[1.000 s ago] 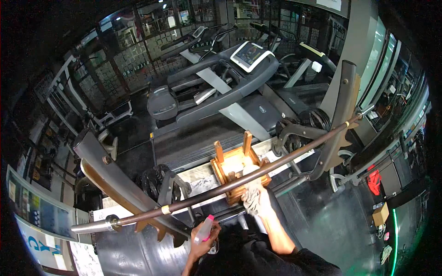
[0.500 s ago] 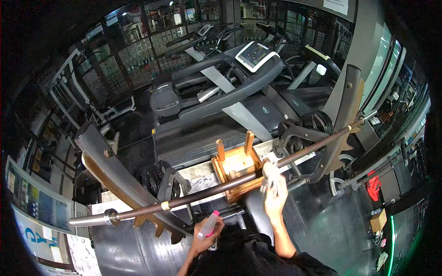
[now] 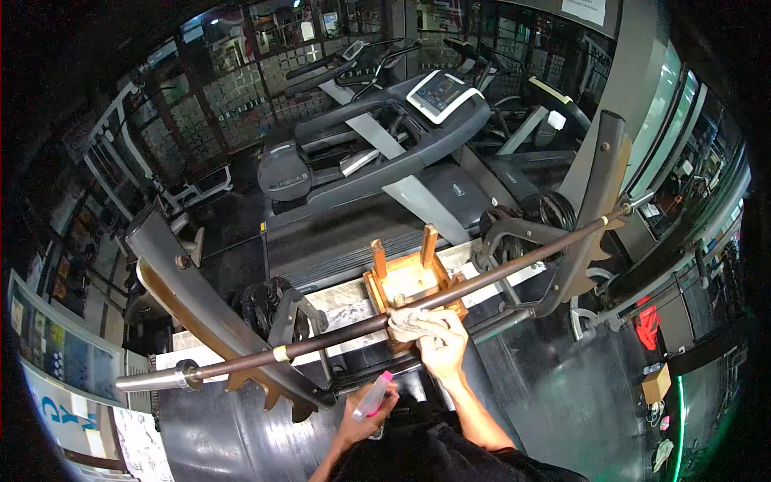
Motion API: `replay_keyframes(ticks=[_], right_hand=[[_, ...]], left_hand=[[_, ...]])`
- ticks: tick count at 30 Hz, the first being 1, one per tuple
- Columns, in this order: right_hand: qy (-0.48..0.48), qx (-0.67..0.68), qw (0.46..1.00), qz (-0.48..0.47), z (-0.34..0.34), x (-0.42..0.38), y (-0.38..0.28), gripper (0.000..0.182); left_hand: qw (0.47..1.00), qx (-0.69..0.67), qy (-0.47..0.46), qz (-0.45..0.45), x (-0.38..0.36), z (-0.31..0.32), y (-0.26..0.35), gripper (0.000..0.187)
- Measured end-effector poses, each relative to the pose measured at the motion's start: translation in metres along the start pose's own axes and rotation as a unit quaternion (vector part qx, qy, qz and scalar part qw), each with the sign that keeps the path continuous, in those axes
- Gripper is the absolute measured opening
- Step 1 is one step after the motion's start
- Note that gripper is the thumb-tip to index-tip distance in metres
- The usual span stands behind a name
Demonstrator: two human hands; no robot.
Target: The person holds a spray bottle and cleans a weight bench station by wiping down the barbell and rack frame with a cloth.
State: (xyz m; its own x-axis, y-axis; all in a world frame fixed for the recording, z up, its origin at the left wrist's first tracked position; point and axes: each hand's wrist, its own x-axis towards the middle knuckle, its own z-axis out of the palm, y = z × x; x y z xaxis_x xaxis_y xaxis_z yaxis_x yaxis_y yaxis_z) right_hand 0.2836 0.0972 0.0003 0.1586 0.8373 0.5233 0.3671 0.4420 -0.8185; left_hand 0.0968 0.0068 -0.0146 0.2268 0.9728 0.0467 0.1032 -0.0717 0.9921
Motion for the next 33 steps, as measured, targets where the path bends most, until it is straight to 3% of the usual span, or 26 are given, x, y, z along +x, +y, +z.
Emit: replay_keyframes(ticks=[3, 4, 6, 9, 10, 12, 14, 17, 18, 19, 20, 21, 22, 23, 24, 26, 28, 30, 31, 33], right_hand=[[0.145, -0.101, 0.976, -0.129, -0.014, 0.019, 0.001, 0.035], [0.164, -0.121, 0.975, -0.083, -0.014, 0.026, 0.002, 0.036], [0.114, -0.113, 0.987, -0.031, -0.011, 0.031, 0.013, 0.033], [0.079, -0.096, 0.991, -0.044, 0.003, 0.019, 0.004, 0.03], [0.054, -0.049, 0.997, 0.028, 0.014, 0.009, 0.001, 0.031], [0.038, -0.078, 0.996, -0.037, 0.035, -0.006, -0.002, 0.033], [0.035, -0.003, 0.999, -0.038, 0.048, -0.018, -0.007, 0.038], [0.028, 0.014, 0.999, -0.043, 0.049, -0.035, -0.004, 0.031], [0.011, 0.15, 0.984, 0.092, 0.046, -0.044, 0.005, 0.03], [-0.005, 0.277, 0.935, 0.222, 0.039, -0.05, 0.007, 0.032], [-0.007, 0.272, 0.937, 0.219, 0.028, -0.057, 0.008, 0.032], [-0.046, 0.471, 0.818, 0.326, 0.017, -0.062, 0.009, 0.027], [-0.082, 0.637, 0.644, 0.416, 0.005, -0.07, 0.01, 0.026], [-0.15, 0.737, 0.493, 0.437, -0.001, -0.076, 0.015, 0.027], [-0.156, 0.732, 0.495, 0.442, -0.008, -0.084, 0.017, 0.027], [-0.015, 0.618, 0.615, 0.489, -0.026, -0.092, -0.012, 0.033], [0.049, 0.609, 0.598, 0.519, -0.04, -0.098, -0.032, 0.045], [-0.008, 0.655, 0.588, 0.475, -0.055, -0.114, -0.018, 0.054], [0.053, 0.637, 0.584, 0.501, -0.061, -0.112, -0.031, 0.058], [0.014, 0.65, 0.591, 0.478, -0.076, -0.112, -0.019, 0.057]], left_hand=[[1.0, 0.009, -0.007, 0.011, -0.001, 0.001, 0.001, 0.015], [1.0, 0.008, -0.004, 0.011, -0.002, 0.001, 0.0, 0.015], [1.0, 0.001, -0.004, 0.007, -0.006, -0.002, 0.002, 0.015], [1.0, -0.004, 0.006, 0.014, -0.013, -0.003, 0.004, 0.014], [1.0, -0.002, 0.017, 0.023, -0.017, -0.003, 0.005, 0.013], [0.999, 0.019, 0.032, 0.034, -0.026, -0.003, 0.008, 0.013], [0.997, 0.039, 0.049, 0.047, -0.037, -0.001, 0.013, 0.012], [0.997, -0.003, 0.07, -0.01, -0.063, 0.005, 0.015, 0.014], [0.996, -0.023, 0.082, 0.006, -0.072, 0.008, 0.011, 0.015], [0.994, -0.046, 0.094, 0.025, -0.08, 0.012, 0.01, 0.016], [0.994, -0.051, 0.095, 0.027, -0.087, 0.017, 0.01, 0.016], [0.993, -0.058, 0.102, 0.023, -0.094, 0.022, 0.011, 0.017], [0.992, -0.065, 0.111, 0.018, -0.1, 0.026, 0.015, 0.017], [0.994, -0.038, 0.105, 0.015, -0.106, 0.03, 0.021, 0.017], [0.993, -0.043, 0.112, 0.015, -0.114, 0.035, 0.023, 0.017], [0.99, -0.079, 0.113, -0.04, -0.129, 0.045, 0.025, 0.016], [0.987, -0.094, 0.122, -0.044, -0.14, 0.054, 0.028, 0.015], [0.986, -0.106, 0.124, -0.047, -0.146, 0.06, 0.03, 0.014], [0.984, -0.124, 0.118, -0.054, -0.148, 0.063, 0.03, 0.014], [0.982, -0.141, 0.111, -0.06, -0.148, 0.069, 0.026, 0.013]])
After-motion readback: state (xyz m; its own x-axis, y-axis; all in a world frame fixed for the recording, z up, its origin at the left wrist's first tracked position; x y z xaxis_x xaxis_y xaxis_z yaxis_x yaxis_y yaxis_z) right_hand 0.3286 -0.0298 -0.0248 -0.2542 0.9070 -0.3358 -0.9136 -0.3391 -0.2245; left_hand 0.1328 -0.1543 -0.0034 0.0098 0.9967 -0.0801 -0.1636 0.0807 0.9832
